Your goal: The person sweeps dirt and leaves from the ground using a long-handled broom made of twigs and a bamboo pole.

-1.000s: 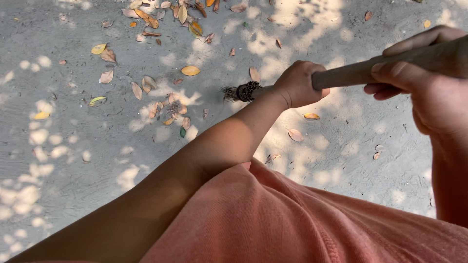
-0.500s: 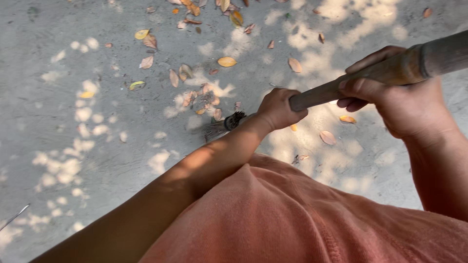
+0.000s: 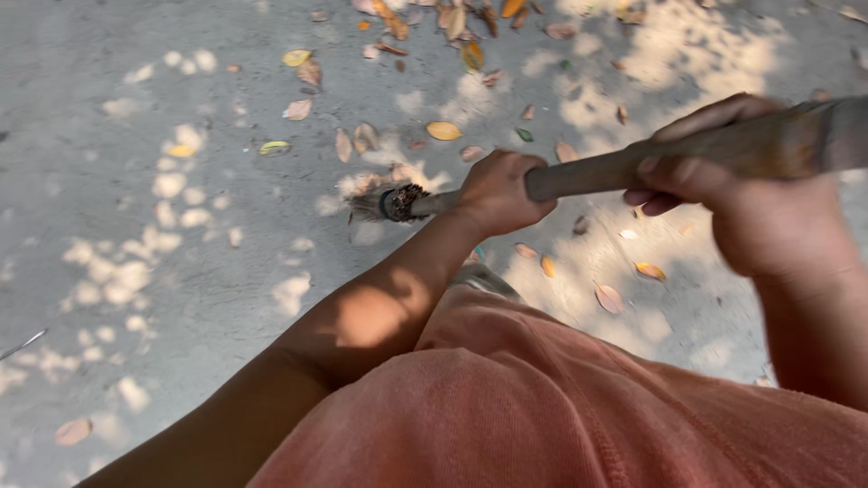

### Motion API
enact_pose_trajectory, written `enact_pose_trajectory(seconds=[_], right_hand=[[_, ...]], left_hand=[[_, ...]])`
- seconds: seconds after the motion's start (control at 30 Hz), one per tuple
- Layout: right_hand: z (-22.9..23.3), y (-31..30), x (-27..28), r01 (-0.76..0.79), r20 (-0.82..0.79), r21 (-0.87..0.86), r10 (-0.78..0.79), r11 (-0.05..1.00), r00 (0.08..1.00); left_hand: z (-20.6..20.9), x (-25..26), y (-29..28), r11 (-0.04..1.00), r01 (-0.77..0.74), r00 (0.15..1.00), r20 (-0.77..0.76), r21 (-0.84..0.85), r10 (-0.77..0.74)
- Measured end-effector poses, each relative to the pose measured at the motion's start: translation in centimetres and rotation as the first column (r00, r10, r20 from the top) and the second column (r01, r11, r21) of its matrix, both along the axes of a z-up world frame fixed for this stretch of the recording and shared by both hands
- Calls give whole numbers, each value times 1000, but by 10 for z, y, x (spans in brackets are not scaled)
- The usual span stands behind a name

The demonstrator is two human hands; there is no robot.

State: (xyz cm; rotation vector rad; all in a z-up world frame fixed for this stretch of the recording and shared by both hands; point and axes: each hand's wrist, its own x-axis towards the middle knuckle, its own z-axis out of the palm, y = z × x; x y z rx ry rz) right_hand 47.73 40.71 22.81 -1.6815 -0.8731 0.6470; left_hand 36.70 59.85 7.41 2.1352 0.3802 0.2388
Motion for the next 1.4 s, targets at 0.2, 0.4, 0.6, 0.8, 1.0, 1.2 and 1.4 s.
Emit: enact_pose_trajectory(seconds=[0.2, 0.4, 0.6, 0.8, 1.0, 1.2, 1.4], right_hand=[[-43, 60, 8, 9, -267, -44, -20, 999, 964], [-12, 8, 111, 145, 122, -121, -130, 982, 984], [41, -19, 183, 255, 407, -84, -200, 963, 891], [13, 37, 183, 68, 152, -7, -66, 998, 986], [-72, 138, 141, -92, -322, 47, 102, 995, 941], [-71, 110, 180, 51, -178, -66, -62, 996, 982], [-4, 36, 232, 146, 313, -86, -112, 986, 943]], left_hand=[[-47, -13, 44, 999, -33, 988, -152, -19, 30], [-47, 155, 4, 979, 181, 979, 107, -95, -171], [25, 285, -17, 948, 319, 897, 320, 8, -305], [6, 203, 44, 995, 99, 991, 86, 6, -99], [-61, 106, 130, 984, -78, 986, -132, 162, 100], [-88, 190, 116, 994, 55, 998, -40, 92, -52], [-33, 333, 40, 941, 338, 898, 306, -24, -315]])
